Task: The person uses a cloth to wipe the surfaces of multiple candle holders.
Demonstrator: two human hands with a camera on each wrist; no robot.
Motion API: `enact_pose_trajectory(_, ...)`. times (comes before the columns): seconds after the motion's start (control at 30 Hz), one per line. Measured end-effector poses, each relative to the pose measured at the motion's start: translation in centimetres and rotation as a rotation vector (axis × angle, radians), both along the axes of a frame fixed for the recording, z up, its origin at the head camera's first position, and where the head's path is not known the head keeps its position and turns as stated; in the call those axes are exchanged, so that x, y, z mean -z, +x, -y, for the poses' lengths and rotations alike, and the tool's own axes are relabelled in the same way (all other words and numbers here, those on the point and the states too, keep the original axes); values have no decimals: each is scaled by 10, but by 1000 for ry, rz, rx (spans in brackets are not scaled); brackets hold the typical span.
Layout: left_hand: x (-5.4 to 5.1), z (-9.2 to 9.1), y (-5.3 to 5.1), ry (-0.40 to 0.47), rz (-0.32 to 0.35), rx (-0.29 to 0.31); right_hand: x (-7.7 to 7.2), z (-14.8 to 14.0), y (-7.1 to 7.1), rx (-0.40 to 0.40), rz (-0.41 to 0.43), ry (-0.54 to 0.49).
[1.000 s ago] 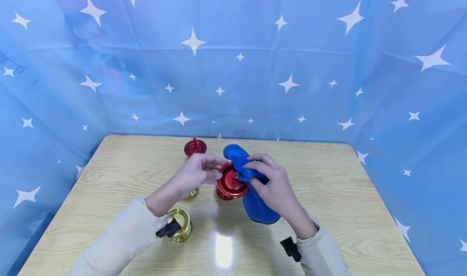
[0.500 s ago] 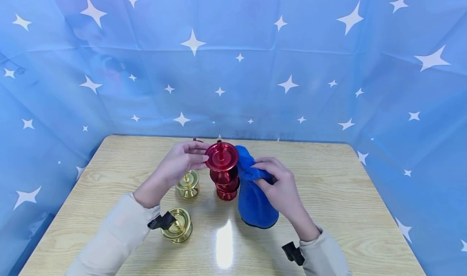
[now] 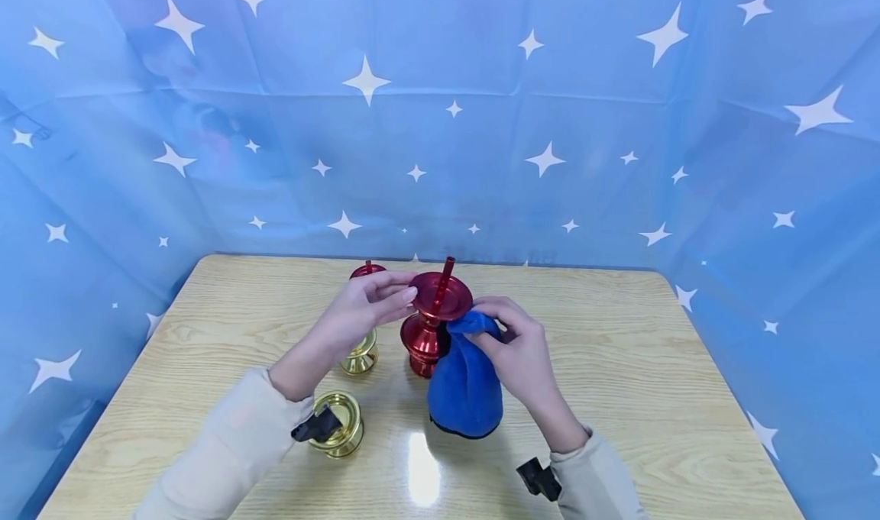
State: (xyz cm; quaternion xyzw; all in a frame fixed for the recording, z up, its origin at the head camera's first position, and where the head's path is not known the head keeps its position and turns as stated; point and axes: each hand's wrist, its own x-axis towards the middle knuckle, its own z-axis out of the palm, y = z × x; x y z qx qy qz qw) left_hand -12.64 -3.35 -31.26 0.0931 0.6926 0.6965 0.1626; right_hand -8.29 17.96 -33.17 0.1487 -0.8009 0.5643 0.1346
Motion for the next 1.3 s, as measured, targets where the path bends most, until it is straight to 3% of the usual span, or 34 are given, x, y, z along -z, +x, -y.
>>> enact_pose_trajectory(0.13, 2, 0, 1, -112, -73, 53, -2, 0, -1, 29, 63, -8)
enact_pose_trajectory(0.27, 6, -2, 1, -59, -95, 78, -2, 1, 0, 38, 84, -30)
enact_pose_trajectory(0.43, 12, -8, 1, -41, -104, 10, -1, 3, 0, -11, 36, -37)
enact_pose_trajectory(0.63, 11, -11, 5, -112, -30, -43, 0, 4, -1, -2, -50, 22)
enact_pose_trajectory(0.77, 11, -12, 7, -107, -59, -48, 1, 5, 0, 9, -85, 0)
enact_pose_trajectory(1.03, 15, -14, 11, -152, -133, -8, 4, 8, 1, 41, -67, -77)
enact_pose_trajectory(1.3, 16, -12, 12, -151, -54, 109, 6, 8, -1, 80, -20, -70)
